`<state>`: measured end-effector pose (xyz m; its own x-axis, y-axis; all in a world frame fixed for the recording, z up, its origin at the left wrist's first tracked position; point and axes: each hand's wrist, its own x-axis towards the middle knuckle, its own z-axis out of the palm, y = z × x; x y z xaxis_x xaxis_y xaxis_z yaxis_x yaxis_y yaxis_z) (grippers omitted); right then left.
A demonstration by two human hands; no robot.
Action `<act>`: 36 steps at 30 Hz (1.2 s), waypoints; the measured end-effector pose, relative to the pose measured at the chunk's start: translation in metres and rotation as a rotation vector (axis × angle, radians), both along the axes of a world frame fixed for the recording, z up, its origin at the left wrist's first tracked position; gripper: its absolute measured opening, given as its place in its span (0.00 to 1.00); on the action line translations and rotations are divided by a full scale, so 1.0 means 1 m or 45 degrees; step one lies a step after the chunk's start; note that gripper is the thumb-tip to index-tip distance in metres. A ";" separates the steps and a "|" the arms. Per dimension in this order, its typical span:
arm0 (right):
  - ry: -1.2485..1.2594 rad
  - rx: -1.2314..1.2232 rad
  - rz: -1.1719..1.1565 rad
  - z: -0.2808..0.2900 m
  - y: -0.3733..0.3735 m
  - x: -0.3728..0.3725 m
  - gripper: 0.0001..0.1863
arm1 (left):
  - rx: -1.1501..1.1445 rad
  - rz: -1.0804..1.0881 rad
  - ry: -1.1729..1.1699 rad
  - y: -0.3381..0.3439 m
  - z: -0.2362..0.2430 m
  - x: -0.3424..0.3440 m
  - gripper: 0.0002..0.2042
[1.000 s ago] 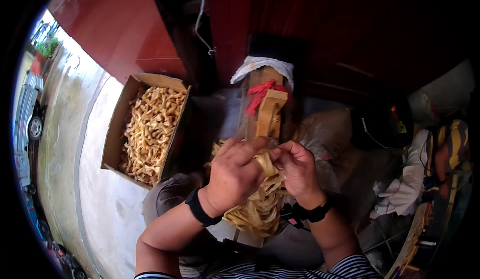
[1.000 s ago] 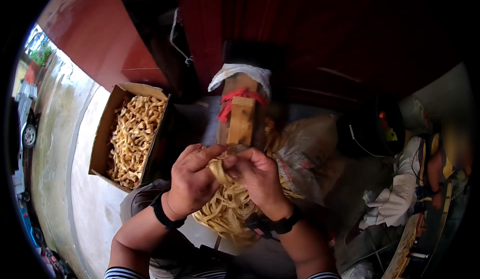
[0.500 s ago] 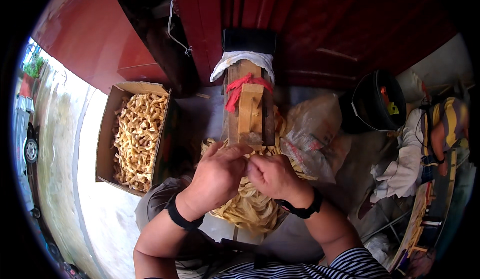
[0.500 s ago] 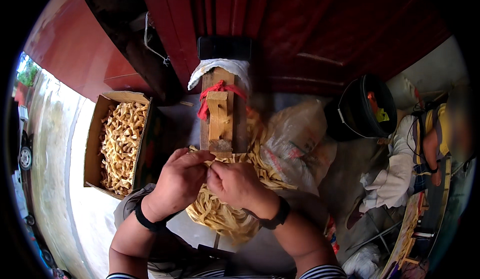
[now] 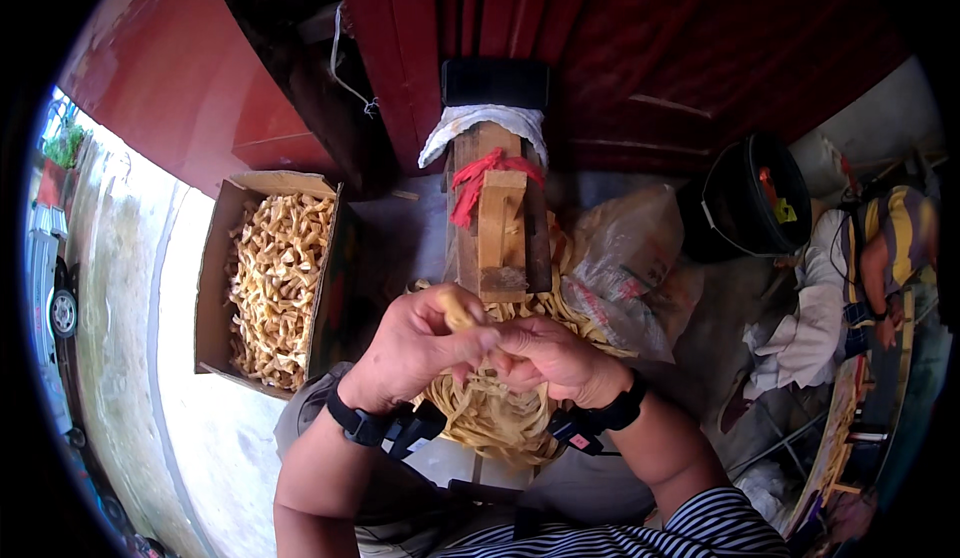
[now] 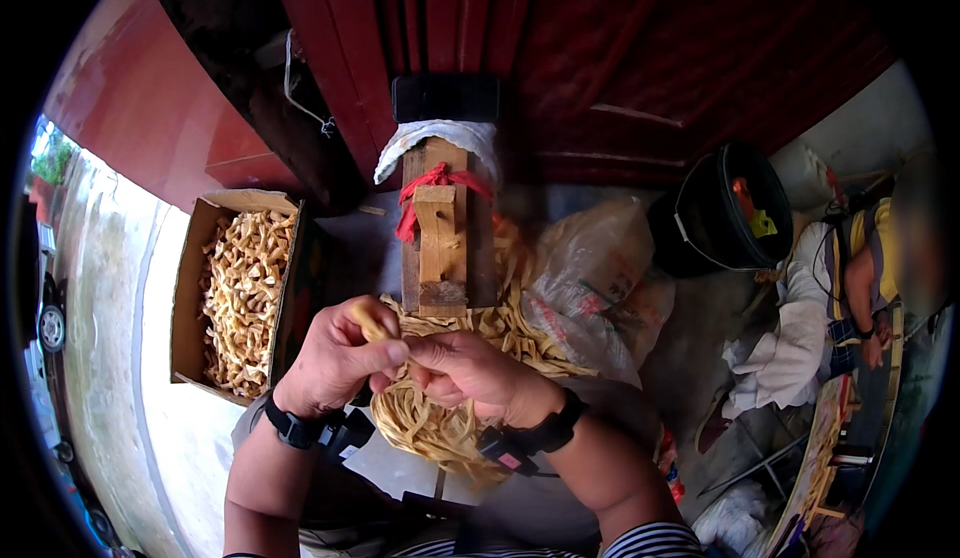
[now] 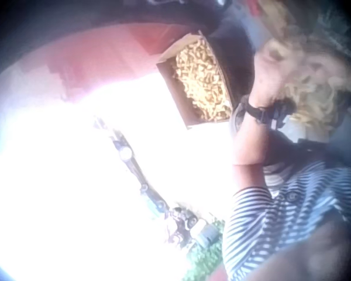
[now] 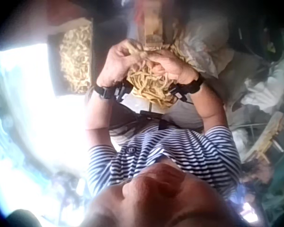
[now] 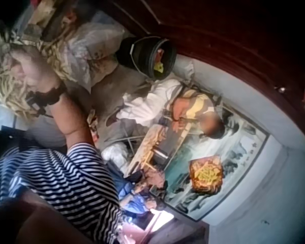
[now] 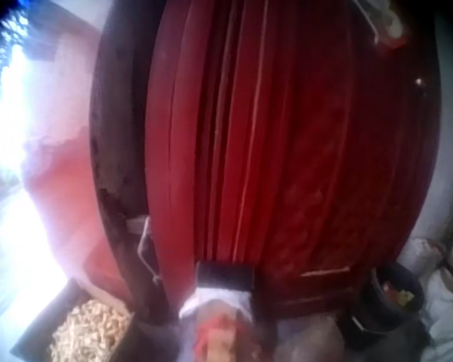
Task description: The person uses a wooden stripping tool to split pieces of dried material into thin strands by hand and places the processed strands into a cardboard box.
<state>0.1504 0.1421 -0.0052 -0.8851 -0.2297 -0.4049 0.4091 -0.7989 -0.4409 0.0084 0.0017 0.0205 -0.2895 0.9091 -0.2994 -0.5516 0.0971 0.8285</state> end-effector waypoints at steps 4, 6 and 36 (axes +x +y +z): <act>-0.136 0.767 -0.216 0.004 0.016 -0.002 0.15 | -0.068 0.231 0.071 0.003 -0.015 -0.003 0.05; -0.004 1.206 -0.481 -0.017 0.026 -0.006 0.15 | -0.105 0.267 0.202 0.020 -0.022 -0.005 0.05; 0.495 0.973 -0.150 0.003 0.001 -0.003 0.05 | 0.168 -0.009 1.493 -0.003 0.007 0.023 0.19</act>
